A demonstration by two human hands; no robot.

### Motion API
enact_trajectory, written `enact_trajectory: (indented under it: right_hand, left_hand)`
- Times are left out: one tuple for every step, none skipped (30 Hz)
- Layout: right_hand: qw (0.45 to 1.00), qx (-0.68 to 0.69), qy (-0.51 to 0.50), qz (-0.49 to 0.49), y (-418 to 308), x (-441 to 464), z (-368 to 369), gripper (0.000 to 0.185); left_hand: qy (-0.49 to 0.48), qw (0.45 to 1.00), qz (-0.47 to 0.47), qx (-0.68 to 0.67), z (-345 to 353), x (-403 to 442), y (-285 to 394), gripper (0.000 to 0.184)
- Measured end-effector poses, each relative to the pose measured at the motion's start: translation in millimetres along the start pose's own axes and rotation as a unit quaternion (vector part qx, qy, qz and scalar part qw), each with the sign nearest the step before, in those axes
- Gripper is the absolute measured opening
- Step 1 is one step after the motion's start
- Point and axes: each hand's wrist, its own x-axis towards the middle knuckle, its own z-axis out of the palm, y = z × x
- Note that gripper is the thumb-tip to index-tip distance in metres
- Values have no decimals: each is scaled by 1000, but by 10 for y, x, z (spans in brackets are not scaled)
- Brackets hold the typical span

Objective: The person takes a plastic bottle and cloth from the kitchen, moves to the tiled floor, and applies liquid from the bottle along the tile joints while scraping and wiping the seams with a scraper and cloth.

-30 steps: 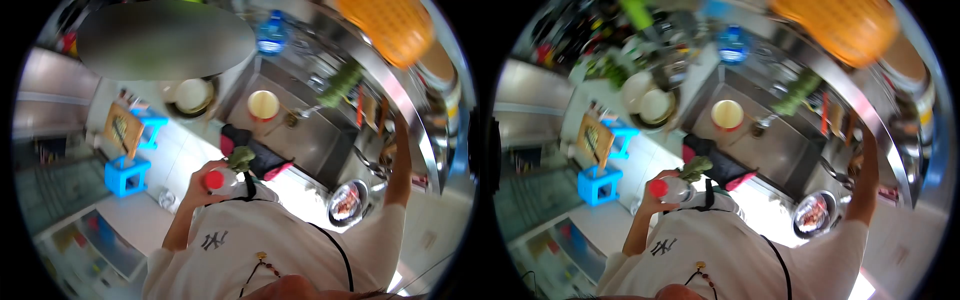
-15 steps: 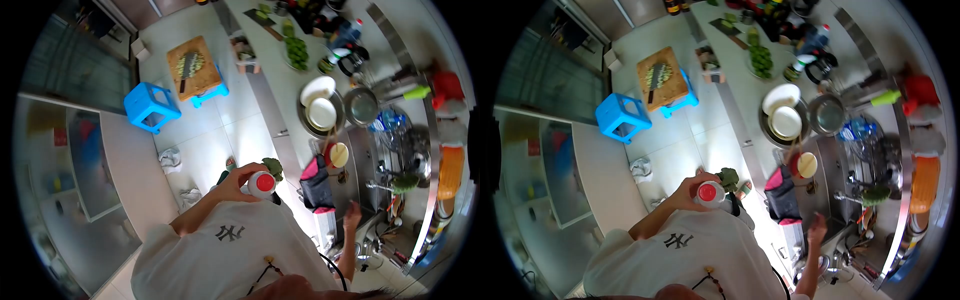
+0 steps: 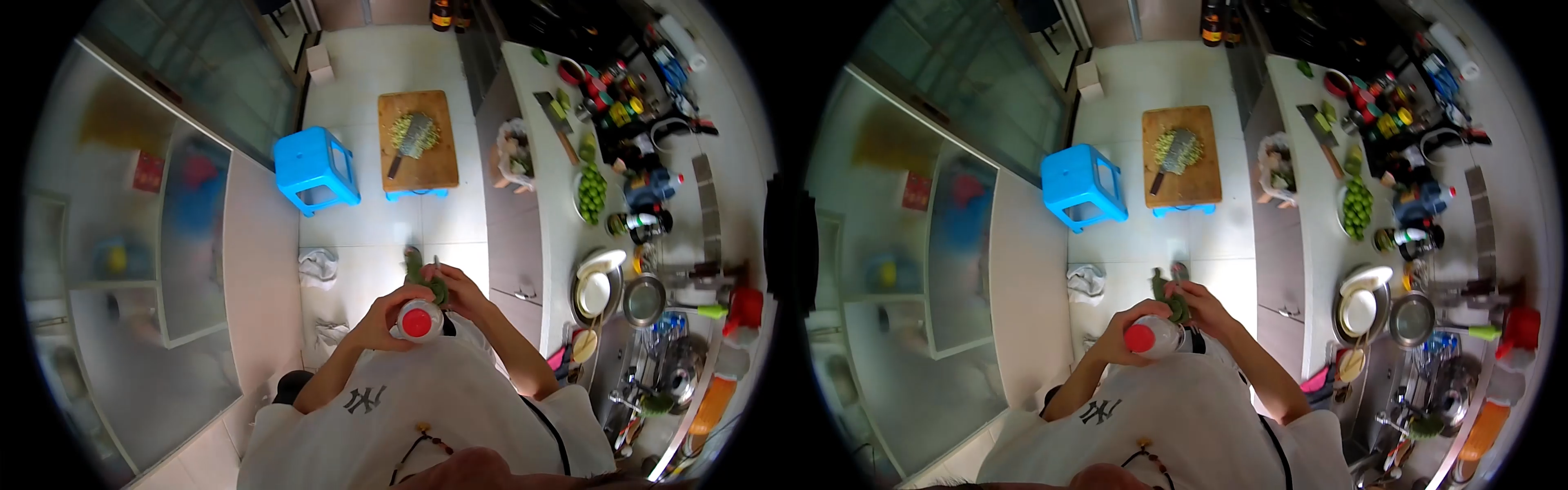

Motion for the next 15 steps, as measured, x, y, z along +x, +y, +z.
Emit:
enact_trajectory:
  right_hand:
    - [1000, -12, 19, 14, -37, 239, 111, 26]
    - [1000, -6, 0, 16, -57, 460, 167, 26]
    - [1000, 0, -18, 18, -75, 698, 191, 26]
    - [999, 7, -37, 19, -125, 928, 224, 26]
    - [999, 16, -30, 34, -212, 1127, 271, 26]
    - [998, 24, -35, 49, -308, 1335, 285, 26]
    - [997, 33, -40, 63, -417, 1533, 279, 26]
    - [995, 42, -44, 77, -552, 1742, 289, 26]
    - [993, 70, -40, 81, -695, 1932, 338, 26]
    - [992, 88, -41, 80, -808, 2181, 338, 27]
    - [990, 108, -41, 84, -915, 2416, 356, 27]
    - [987, 126, -41, 89, -1070, 2643, 397, 27]
    - [988, 125, -6, 86, -1224, 2864, 490, 25]
    - [990, 112, 14, 88, -1424, 3071, 629, 24]
    - [991, 94, 34, 90, -1641, 3269, 757, 23]
  left_hand:
    - [20, 999, 14, 22, -152, 2, 30, 76]
    - [39, 998, 28, 43, -300, 20, 38, 76]
    - [58, 995, 42, 64, -465, 57, 43, 76]
    - [63, 995, 41, 67, -665, 99, 71, 77]
    - [68, 994, 41, 71, -884, 150, 96, 77]
    - [72, 994, 41, 76, -1114, 232, 123, 78]
    - [87, 992, 40, 80, -1329, 335, 160, 77]
    - [87, 993, 33, 78, -1548, 467, 256, 77]
    - [88, 993, 24, 76, -1747, 595, 374, 77]
    - [88, 993, 15, 75, -1973, 769, 489, 76]
    - [102, 992, 5, 76, -2180, 938, 611, 75]
    - [118, 990, -4, 76, -2359, 1098, 710, 74]
    - [131, 988, -17, 74, -2536, 1231, 816, 73]
    - [140, 987, -18, 81, -2730, 1359, 939, 72]
    - [150, 985, -15, 87, -2916, 1479, 1034, 72]
